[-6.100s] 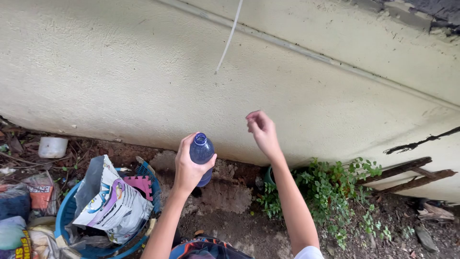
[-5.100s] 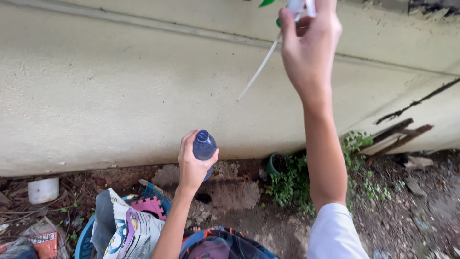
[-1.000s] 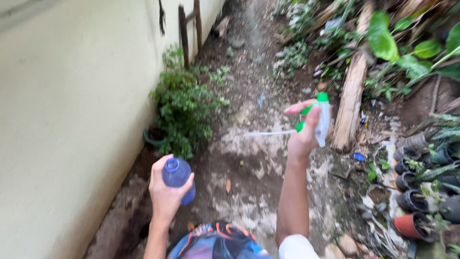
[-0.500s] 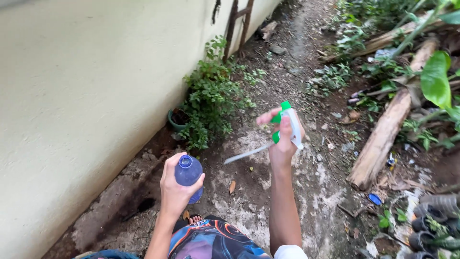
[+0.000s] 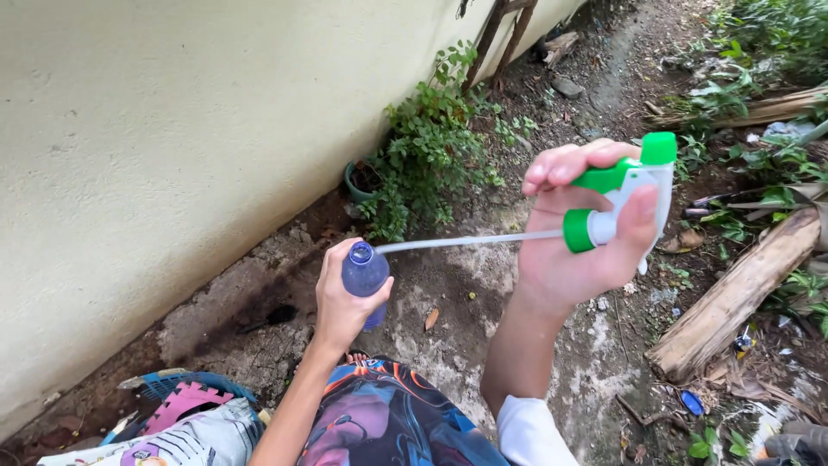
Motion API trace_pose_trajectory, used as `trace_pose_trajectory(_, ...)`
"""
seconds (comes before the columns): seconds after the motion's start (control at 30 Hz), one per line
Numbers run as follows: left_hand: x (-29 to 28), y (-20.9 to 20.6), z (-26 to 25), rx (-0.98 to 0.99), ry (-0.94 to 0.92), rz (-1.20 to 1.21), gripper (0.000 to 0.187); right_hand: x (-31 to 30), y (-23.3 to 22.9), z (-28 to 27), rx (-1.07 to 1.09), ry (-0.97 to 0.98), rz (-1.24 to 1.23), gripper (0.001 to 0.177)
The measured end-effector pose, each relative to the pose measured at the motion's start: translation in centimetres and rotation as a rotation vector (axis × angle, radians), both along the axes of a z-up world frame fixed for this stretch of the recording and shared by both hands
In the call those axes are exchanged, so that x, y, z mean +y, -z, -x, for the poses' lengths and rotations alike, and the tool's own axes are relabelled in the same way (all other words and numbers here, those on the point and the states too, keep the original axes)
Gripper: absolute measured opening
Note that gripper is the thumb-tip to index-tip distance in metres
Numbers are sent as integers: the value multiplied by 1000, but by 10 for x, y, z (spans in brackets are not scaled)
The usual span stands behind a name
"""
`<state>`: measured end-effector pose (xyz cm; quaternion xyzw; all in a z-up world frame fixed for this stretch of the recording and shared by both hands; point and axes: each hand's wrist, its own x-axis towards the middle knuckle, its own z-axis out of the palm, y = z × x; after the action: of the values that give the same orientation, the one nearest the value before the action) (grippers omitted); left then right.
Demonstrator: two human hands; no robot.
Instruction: Assembling a spray bottle by attaching a nozzle and preparing to water plants in a garden.
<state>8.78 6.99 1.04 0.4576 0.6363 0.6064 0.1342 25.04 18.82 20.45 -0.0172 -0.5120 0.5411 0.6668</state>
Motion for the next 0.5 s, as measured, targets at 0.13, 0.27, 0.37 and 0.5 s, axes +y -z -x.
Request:
trace_pose_trajectory(0.13, 3, -7, 1, 37, -14, -16, 71, -9, -10, 8, -4, 2, 9, 40)
trace_pose_trajectory(0.27, 6, -11, 4, 45, -33, -28, 71, -7, -20, 5, 31, -1, -25, 41)
trace_pose_trajectory(0.37, 9, -5, 8, 63, -38, -54, 71, -7, -20, 7, 58, 44, -35, 40)
trace_pose_trajectory(0.5, 11, -7, 8, 95, -36, -74, 71, -11, -1, 13, 25, -38, 35, 40)
